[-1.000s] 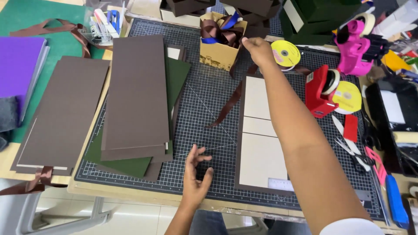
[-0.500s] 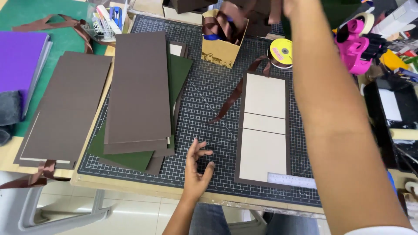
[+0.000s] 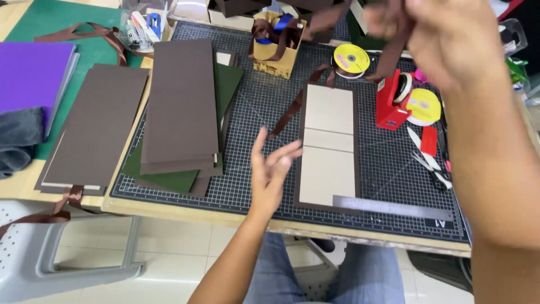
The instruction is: The person measures a brown ribbon against a white card using a ruler, applies glue to the ribbon with a brush, and presses it onto the card. This process is repeated for a second ribbon on the same card.
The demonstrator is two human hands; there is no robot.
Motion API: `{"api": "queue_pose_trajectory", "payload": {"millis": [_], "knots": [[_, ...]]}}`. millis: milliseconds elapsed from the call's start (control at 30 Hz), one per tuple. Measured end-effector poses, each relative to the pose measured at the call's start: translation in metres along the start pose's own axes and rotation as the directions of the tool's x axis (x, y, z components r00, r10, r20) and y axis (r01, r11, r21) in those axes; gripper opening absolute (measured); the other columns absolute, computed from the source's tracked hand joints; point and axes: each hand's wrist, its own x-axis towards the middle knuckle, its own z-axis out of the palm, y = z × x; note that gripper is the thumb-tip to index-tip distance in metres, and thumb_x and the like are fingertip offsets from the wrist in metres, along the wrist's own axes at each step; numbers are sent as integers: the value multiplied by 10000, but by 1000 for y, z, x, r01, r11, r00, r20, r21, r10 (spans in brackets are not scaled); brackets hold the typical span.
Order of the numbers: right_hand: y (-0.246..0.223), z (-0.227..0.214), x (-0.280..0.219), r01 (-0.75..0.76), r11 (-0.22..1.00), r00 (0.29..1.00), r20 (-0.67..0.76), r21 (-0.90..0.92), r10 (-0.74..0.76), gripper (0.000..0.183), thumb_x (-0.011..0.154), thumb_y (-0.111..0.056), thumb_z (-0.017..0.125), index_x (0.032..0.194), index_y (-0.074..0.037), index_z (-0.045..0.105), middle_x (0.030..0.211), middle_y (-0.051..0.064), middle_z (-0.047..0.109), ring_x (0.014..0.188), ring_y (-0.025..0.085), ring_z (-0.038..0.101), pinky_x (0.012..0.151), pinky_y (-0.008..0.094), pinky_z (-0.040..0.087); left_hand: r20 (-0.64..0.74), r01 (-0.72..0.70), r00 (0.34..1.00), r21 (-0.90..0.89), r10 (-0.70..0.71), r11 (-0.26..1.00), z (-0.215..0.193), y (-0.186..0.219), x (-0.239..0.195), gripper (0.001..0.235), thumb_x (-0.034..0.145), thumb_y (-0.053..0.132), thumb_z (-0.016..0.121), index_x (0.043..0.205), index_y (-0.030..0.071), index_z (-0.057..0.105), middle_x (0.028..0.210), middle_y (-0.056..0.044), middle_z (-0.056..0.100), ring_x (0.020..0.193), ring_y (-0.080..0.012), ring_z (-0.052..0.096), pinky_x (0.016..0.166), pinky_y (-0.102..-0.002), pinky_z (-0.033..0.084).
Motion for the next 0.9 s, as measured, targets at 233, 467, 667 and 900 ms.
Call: {"api": "queue_pose_trajectory", "payload": {"millis": [233,467,667,900], "knots": [[-13,29,-156,-261,959,956,110,-115,273,79,1017,-75,591,1012,-110,661,965,50,800,837,97,784,492,180,588,-146,250,886,-651,-441,717,51,2,54,1137,913,289,669,1596,237,-239,1432,-294,535,1176,-400,640,1049,-530,507],[14,-44,-245,-755,639,655,-225,-147,722,80,917,-11,712,967,51,718,894,212,794,773,288,752,751,381,625,-232,295,906,-249,-353,922,40,-3,26,1128,905,338,662,1614,233,-208,1347,-259,640,1094,-314,720,922,-438,559],[29,-113,-309,-843,512,537,-320,-167,780,88,950,-5,721,1022,41,742,843,180,724,741,268,668,602,319,422,-122,312,941,-39,-315,949,47,-33,-10,991,992,150,630,1639,225,-117,1005,-99,501,1195,-313,709,775,-354,676],[48,-156,-380,-921,382,365,-513,-76,777,230,931,-9,752,1161,-1,739,948,198,741,844,279,685,849,322,537,-119,388,921,174,-371,905,64,-51,-35,1120,888,81,770,1651,192,-41,753,-126,767,641,-183,761,746,-321,689]]}}
